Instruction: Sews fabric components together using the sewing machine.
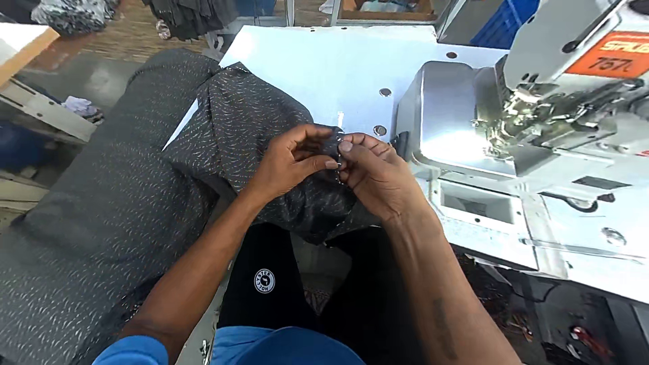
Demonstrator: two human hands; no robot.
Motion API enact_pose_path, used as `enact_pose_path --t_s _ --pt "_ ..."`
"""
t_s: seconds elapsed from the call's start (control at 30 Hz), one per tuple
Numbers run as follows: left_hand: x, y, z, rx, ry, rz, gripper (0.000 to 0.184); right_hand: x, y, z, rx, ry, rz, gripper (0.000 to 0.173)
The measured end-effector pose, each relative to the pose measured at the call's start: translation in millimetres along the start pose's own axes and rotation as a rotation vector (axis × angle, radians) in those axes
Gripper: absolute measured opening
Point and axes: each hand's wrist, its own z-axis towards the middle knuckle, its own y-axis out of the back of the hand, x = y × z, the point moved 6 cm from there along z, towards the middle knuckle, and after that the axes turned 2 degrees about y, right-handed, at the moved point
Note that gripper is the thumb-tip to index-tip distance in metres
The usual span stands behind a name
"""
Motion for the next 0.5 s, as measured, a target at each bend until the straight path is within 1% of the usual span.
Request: enact_pose_path --t_s 0.1,0.17,0.23,0.3,0.37,0.4,0.43,0.47,0.5 --pt "-12.1 5.0 -1.5 -0.107 -0.157 0.026 0.024 1.7 -7.2 -8.5 -0.061 0.021 0.031 0.012" --pt "-17.8 8.1 -5.3 -0.166 -0.248 0.078 0.015 3.6 -11.1 -13.4 -0.11 0.048 0.053 0.012" --pt "-24.8 11.0 -8.0 -0.214 -0.306 0.135 0.011 5.6 -14.8 -15.8 -0.168 0.082 0.092 0.012" --pt "-31.8 19.9 -12.6 -0.292 -0.281 0.126 0.009 9.5 -13.3 -18.4 -0.24 0.189 0.1 0.011" --pt "-44.9 44.8 -19.9 -0.434 -0.132 0.033 0.011 27.1 -3.9 -29.7 -0.311 0.375 0.063 0.014" --pt "-60.9 62.9 -22.2 -0.506 -0.076 -0.017 0.014 44.6 1.4 -38.7 -0.341 0.475 0.058 0.019" --pt "-84.5 84.0 -21.5 -0.564 -0.066 -0.019 0.018 65.8 6.9 -46.6 -0.327 0.556 0.101 0.027" --pt "-111.0 107.2 -19.1 -0.61 -0.075 0.011 0.022 85.1 10.6 -53.0 -0.305 0.578 0.205 0.036" --pt "-134.7 132.9 -16.5 -0.649 -0.064 0.044 0.026 99.3 11.3 -59.3 -0.269 0.554 0.322 0.044"
